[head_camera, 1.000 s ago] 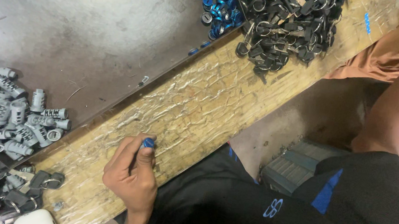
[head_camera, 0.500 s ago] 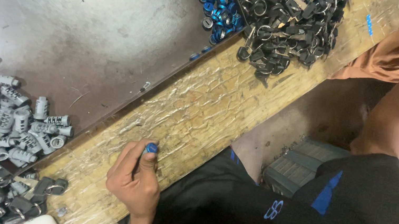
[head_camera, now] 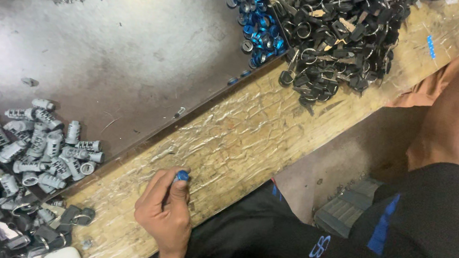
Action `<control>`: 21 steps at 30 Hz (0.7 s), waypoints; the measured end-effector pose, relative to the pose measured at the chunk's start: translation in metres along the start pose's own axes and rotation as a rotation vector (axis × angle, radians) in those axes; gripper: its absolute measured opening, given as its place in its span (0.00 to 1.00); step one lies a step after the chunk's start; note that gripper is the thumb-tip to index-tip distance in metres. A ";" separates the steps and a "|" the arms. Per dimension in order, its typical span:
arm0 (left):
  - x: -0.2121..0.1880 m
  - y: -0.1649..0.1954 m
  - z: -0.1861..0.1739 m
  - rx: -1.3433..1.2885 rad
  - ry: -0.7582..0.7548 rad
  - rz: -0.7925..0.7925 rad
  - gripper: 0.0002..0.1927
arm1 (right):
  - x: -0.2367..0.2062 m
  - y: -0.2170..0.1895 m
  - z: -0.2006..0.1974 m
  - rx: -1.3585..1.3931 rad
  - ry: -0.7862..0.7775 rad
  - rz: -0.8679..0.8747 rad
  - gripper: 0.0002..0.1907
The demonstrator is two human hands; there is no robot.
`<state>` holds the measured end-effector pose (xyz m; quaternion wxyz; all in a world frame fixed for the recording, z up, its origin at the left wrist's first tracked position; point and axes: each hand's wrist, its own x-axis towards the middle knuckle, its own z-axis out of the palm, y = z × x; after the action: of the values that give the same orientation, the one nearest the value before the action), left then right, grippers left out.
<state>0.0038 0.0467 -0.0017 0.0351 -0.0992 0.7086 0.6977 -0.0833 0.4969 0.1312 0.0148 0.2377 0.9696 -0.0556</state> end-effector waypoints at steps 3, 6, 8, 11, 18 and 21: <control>0.001 -0.003 0.000 0.007 0.000 0.043 0.06 | 0.007 -0.001 0.000 -0.008 -0.003 -0.018 0.15; 0.002 -0.004 0.001 0.058 0.004 0.105 0.06 | 0.015 -0.001 0.005 -0.021 -0.013 -0.044 0.15; 0.003 -0.004 0.001 0.038 0.009 0.096 0.06 | 0.020 -0.002 0.009 -0.026 -0.020 -0.060 0.15; 0.002 -0.004 0.002 0.017 0.029 0.056 0.06 | 0.030 -0.006 0.013 -0.033 -0.027 -0.110 0.15; 0.001 -0.007 0.004 -0.059 0.077 0.017 0.07 | 0.060 -0.043 0.018 -0.075 -0.076 -0.233 0.14; 0.001 -0.008 0.004 -0.007 0.075 0.047 0.07 | 0.070 -0.063 0.024 -0.094 -0.093 -0.290 0.14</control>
<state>0.0038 0.0501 -0.0095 -0.0081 -0.1085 0.7090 0.6967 -0.1749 0.4707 0.1094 0.0626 0.0916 0.9936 -0.0225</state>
